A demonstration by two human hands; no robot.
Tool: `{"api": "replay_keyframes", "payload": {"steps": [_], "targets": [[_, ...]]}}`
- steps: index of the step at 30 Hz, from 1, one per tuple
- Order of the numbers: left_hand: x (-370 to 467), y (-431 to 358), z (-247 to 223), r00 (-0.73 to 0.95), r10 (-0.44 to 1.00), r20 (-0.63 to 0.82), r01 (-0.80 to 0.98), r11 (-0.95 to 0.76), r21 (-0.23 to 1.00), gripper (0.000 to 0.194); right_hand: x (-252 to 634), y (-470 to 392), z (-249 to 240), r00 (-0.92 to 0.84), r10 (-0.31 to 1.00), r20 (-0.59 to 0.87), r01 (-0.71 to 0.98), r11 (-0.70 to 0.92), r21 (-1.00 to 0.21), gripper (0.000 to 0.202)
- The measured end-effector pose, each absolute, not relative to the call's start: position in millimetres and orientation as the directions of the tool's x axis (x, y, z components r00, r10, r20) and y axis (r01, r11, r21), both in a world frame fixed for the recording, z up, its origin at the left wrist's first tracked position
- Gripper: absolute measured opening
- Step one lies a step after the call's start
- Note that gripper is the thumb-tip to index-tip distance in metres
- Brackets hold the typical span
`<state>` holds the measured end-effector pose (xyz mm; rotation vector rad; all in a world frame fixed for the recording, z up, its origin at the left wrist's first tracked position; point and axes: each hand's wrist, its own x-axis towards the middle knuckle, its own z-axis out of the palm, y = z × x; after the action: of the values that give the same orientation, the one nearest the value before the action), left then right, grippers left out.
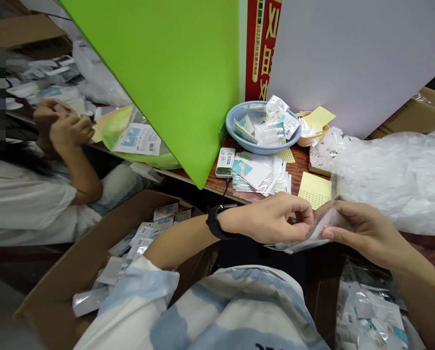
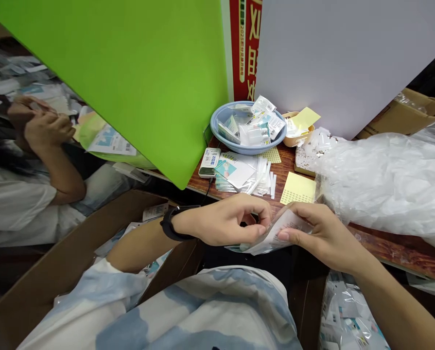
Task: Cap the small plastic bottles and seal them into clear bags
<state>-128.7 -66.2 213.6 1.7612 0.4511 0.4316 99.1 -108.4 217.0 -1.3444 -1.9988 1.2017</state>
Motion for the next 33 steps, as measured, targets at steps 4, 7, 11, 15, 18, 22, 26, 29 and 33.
{"api": "replay_keyframes", "payload": {"steps": [4, 7, 11, 15, 18, 22, 26, 29, 33], "targets": [[-133.3, -70.9, 210.8, 0.846, 0.532, 0.026, -0.032, 0.002, 0.999, 0.002, 88.4, -112.9, 216.0, -0.453, 0.887, -0.091, 0.371, 0.094, -0.924, 0.023], [-137.6, -76.1, 211.6, 0.831, 0.555, 0.034, -0.109, 0.103, 0.989, 0.005, 77.1, -116.1, 218.3, -0.457, 0.886, -0.072, 0.279, 0.066, -0.958, 0.024], [-142.7, -82.8, 213.2, 0.839, 0.544, 0.011, -0.167, 0.238, 0.957, 0.009, 66.3, -118.6, 220.6, -0.46, 0.885, -0.073, 0.261, 0.055, -0.964, 0.031], [-145.7, -87.7, 212.3, 0.849, 0.528, -0.005, -0.199, 0.329, 0.923, 0.011, 60.1, -121.2, 223.5, -0.384, 0.917, -0.107, 0.346, 0.035, -0.938, 0.037], [-148.5, -91.2, 212.8, 0.859, 0.512, -0.004, -0.2, 0.342, 0.918, 0.011, 55.9, -123.7, 227.6, -0.36, 0.915, -0.182, 0.372, -0.038, -0.927, 0.041], [-152.5, -97.3, 214.9, 0.878, 0.478, -0.021, -0.184, 0.378, 0.907, 0.014, 52.0, -126.2, 231.8, -0.395, 0.89, -0.229, 0.368, -0.076, -0.927, 0.045], [-153.0, -102.4, 212.7, 0.854, 0.52, -0.03, -0.193, 0.371, 0.908, 0.017, 49.3, -125.1, 230.9, -0.386, 0.887, -0.254, 0.376, -0.1, -0.921, 0.042], [-151.1, -103.0, 209.1, 0.808, 0.588, -0.03, -0.193, 0.313, 0.93, 0.02, 47.0, -122.8, 226.3, -0.39, 0.886, -0.251, 0.344, -0.113, -0.932, 0.042], [-150.0, -99.9, 205.8, 0.778, 0.628, 0.013, -0.234, 0.27, 0.934, 0.019, 45.7, -120.4, 218.7, -0.397, 0.895, -0.204, 0.287, -0.09, -0.954, 0.044]]}}
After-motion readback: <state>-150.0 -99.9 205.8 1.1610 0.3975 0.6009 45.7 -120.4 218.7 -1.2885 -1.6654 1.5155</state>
